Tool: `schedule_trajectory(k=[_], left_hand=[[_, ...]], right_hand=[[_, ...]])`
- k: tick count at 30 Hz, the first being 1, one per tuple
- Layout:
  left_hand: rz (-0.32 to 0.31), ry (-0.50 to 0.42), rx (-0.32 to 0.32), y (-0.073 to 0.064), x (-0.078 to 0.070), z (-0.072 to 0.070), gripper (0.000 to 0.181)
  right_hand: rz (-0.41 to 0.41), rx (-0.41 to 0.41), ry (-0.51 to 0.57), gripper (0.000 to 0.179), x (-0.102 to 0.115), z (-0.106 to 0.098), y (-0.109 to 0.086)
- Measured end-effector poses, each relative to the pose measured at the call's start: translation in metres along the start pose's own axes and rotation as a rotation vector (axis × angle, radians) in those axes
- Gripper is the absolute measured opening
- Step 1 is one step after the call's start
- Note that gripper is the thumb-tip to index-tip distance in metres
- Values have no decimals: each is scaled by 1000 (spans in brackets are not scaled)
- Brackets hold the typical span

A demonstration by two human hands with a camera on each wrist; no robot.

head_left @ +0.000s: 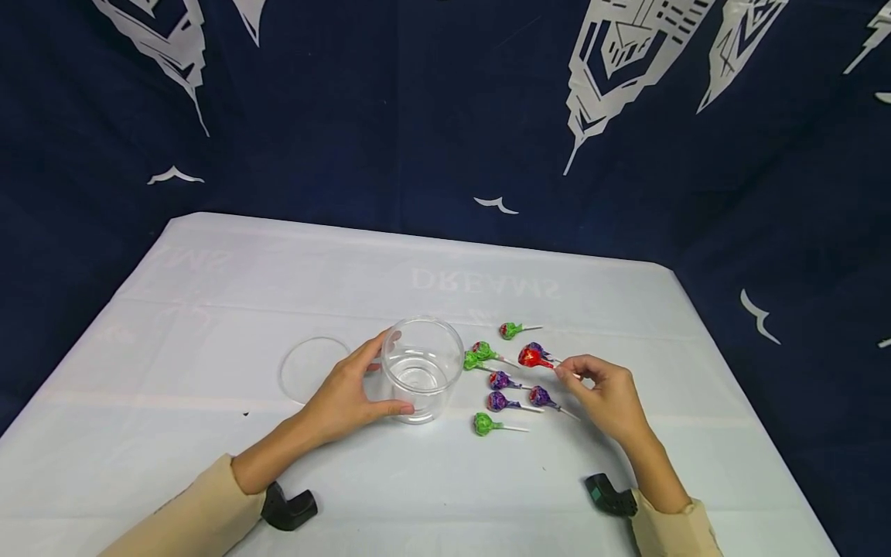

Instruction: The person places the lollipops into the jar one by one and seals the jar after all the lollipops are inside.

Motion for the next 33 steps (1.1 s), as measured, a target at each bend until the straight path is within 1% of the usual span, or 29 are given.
schedule_trajectory(k=[9, 19, 27, 33], left_hand=[[-7, 6, 3, 0, -1, 0, 105], [-23, 11, 7, -1, 0, 0, 105], [-15, 18, 6, 0, -1, 0, 105], [-14, 6, 8, 0, 1, 1, 105]], right_hand=[[-48, -13, 29, 10, 11, -1, 6], [-59, 7, 48, 9, 23, -2, 12], [-143, -11, 100, 14, 37, -3, 15], [-161, -8, 128, 15, 44, -1, 17]])
Point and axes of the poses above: each hand's wrist, its own y-axis towards the middle knuckle, its own z-axis out of the palm, x = y × z, the point moved 8 cm from there along y, towards the middle knuckle, and after that the axes turned 8 degrees about -x, right-handed, at the moved point
